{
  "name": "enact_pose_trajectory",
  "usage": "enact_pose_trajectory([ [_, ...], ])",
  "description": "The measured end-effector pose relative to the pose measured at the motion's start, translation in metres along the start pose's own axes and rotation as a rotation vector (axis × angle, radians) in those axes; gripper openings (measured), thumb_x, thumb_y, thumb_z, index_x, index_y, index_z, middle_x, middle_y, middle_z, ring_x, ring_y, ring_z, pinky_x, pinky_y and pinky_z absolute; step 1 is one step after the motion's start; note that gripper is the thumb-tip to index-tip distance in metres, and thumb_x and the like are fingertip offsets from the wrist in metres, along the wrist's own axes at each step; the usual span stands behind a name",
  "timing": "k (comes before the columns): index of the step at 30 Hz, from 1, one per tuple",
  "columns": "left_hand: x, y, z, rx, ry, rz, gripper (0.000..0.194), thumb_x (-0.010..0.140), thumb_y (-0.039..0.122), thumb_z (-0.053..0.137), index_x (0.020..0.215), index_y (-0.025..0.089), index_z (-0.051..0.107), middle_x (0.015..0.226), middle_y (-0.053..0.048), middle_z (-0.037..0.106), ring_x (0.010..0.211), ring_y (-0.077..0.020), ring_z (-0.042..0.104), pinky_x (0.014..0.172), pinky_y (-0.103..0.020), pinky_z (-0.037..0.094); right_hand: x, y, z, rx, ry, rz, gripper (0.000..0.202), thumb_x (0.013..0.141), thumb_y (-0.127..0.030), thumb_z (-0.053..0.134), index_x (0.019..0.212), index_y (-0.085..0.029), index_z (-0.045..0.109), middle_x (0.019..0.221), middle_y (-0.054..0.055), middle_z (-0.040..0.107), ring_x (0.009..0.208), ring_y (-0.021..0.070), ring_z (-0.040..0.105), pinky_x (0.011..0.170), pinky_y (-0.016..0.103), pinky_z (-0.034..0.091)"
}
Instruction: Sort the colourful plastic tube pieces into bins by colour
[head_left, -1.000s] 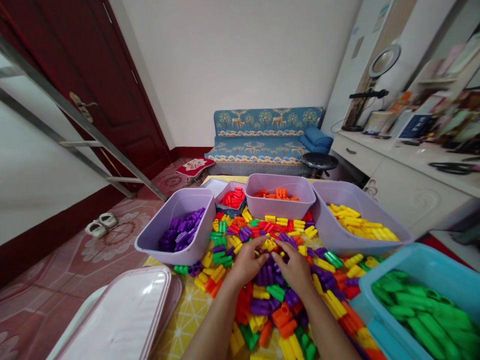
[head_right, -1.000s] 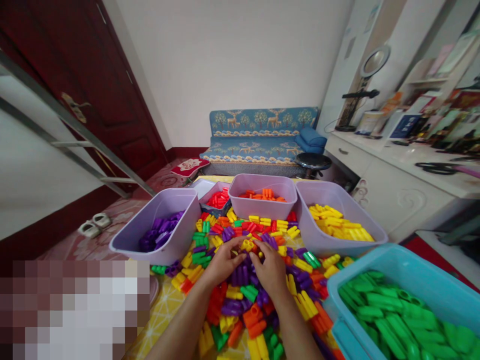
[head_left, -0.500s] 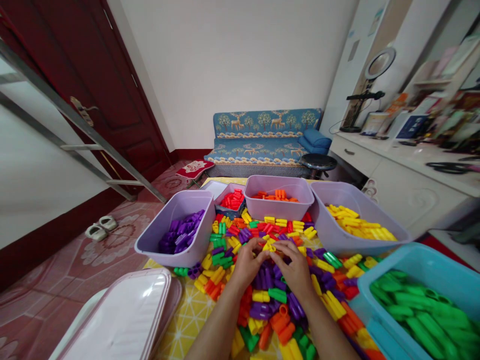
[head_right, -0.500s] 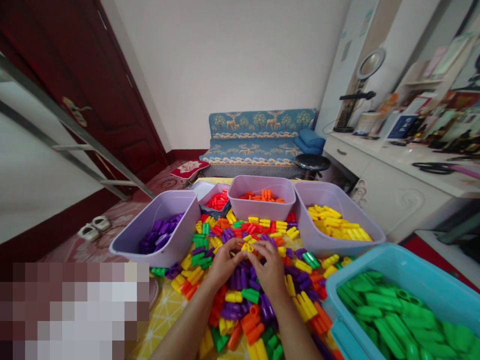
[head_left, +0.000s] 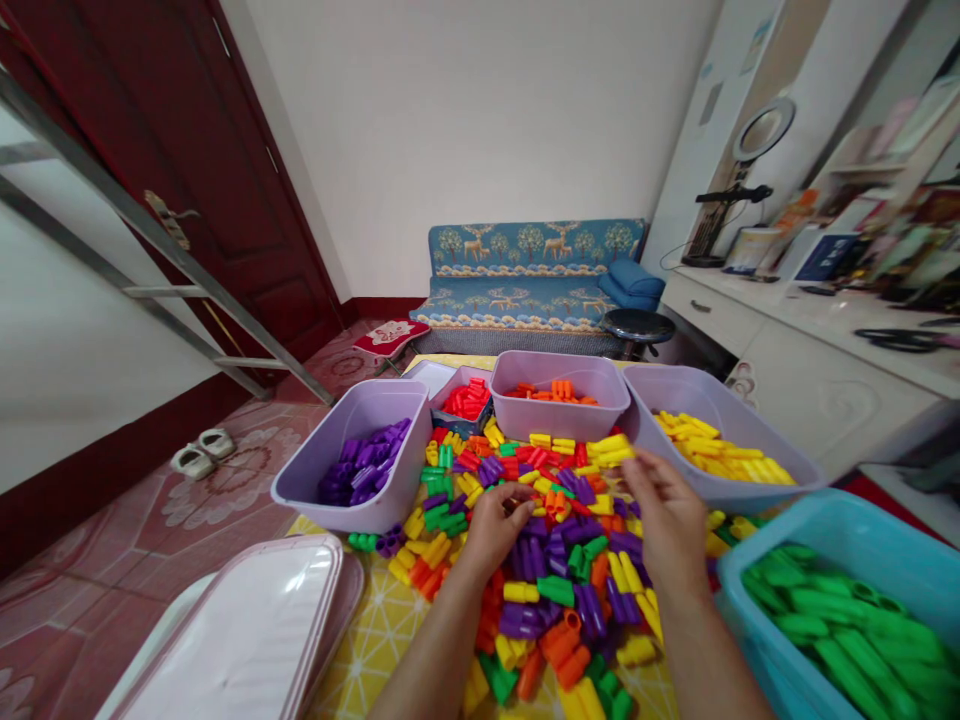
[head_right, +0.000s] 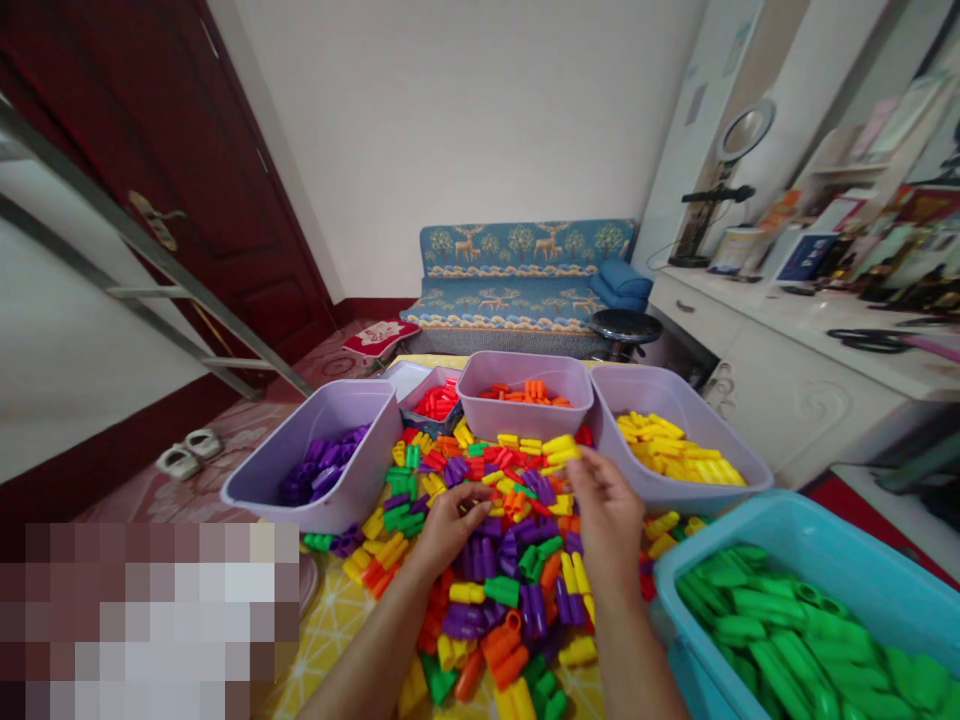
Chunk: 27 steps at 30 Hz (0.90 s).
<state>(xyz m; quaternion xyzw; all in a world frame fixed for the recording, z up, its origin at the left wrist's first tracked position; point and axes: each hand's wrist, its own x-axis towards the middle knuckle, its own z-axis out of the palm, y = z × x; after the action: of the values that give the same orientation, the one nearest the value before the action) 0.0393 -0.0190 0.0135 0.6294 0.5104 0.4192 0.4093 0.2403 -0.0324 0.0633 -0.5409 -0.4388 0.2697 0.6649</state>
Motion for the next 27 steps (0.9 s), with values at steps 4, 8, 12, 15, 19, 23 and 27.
enact_pose_trajectory([
  [4,0.0,-0.003,0.001,0.003,-0.002,0.005,0.021,0.076,0.024,0.059,0.09,0.013,0.07,0.081,-0.004,0.071,0.069,-0.0152,0.06,0.064,-0.024,0.045,-0.003,-0.004,0.003,0.412,0.176,0.105,0.042,0.083,-0.051,0.05,0.109,-0.019,0.061,0.106,0.01,0.068,0.085,0.0175,0.066,0.071,0.03,0.053],
  [8,0.001,-0.005,0.001,0.005,0.004,0.007,0.021,0.077,0.025,0.059,0.09,0.014,0.07,0.081,-0.004,0.071,0.07,-0.0153,0.06,0.064,-0.024,0.045,-0.028,0.016,0.006,0.157,-0.018,0.219,0.041,0.083,-0.052,0.051,0.101,-0.017,0.064,0.102,0.011,0.069,0.088,0.0228,0.067,0.073,0.034,0.054],
  [12,0.001,-0.004,0.001,0.008,0.01,0.01,0.021,0.076,0.025,0.059,0.091,0.014,0.069,0.082,-0.004,0.071,0.07,-0.0157,0.061,0.065,-0.025,0.046,-0.066,0.024,-0.012,-0.2,-0.283,0.079,0.039,0.085,-0.051,0.048,0.107,-0.022,0.064,0.111,0.01,0.067,0.103,0.0264,0.062,0.088,0.04,0.05],
  [15,0.0,-0.003,0.001,0.012,0.005,0.004,0.022,0.076,0.025,0.059,0.092,0.014,0.069,0.083,-0.004,0.071,0.072,-0.0163,0.061,0.066,-0.025,0.047,-0.096,0.024,-0.033,-0.48,-0.52,-0.235,0.055,0.075,-0.05,0.063,0.125,-0.03,0.056,0.129,0.008,0.058,0.12,0.0316,0.051,0.099,0.047,0.043],
  [19,-0.001,-0.004,0.001,0.005,0.007,0.01,0.022,0.078,0.027,0.058,0.092,0.014,0.069,0.083,-0.005,0.071,0.073,-0.017,0.063,0.068,-0.026,0.048,-0.122,0.028,-0.048,-0.721,-0.886,-0.56,0.084,0.06,-0.048,0.075,0.136,-0.04,0.043,0.146,0.002,0.038,0.131,0.0369,0.038,0.106,0.055,0.032],
  [23,0.001,-0.008,0.0,-0.012,0.011,0.05,0.028,0.086,0.033,0.05,0.093,0.015,0.07,0.089,-0.005,0.072,0.083,-0.0188,0.064,0.077,-0.028,0.048,-0.117,0.033,-0.025,-0.84,-0.754,-0.518,0.077,0.064,-0.033,0.073,0.135,-0.038,0.044,0.153,0.001,0.023,0.138,0.0361,0.024,0.106,0.057,0.03],
  [27,0.002,-0.001,-0.009,0.01,0.061,0.071,0.037,0.091,0.036,0.04,0.095,0.014,0.069,0.093,-0.006,0.072,0.091,-0.0196,0.065,0.085,-0.03,0.048,-0.085,0.04,0.016,-0.791,-0.594,-0.463,0.056,0.072,-0.031,0.065,0.127,-0.03,0.054,0.145,0.007,0.04,0.131,0.0311,0.038,0.105,0.051,0.036],
])
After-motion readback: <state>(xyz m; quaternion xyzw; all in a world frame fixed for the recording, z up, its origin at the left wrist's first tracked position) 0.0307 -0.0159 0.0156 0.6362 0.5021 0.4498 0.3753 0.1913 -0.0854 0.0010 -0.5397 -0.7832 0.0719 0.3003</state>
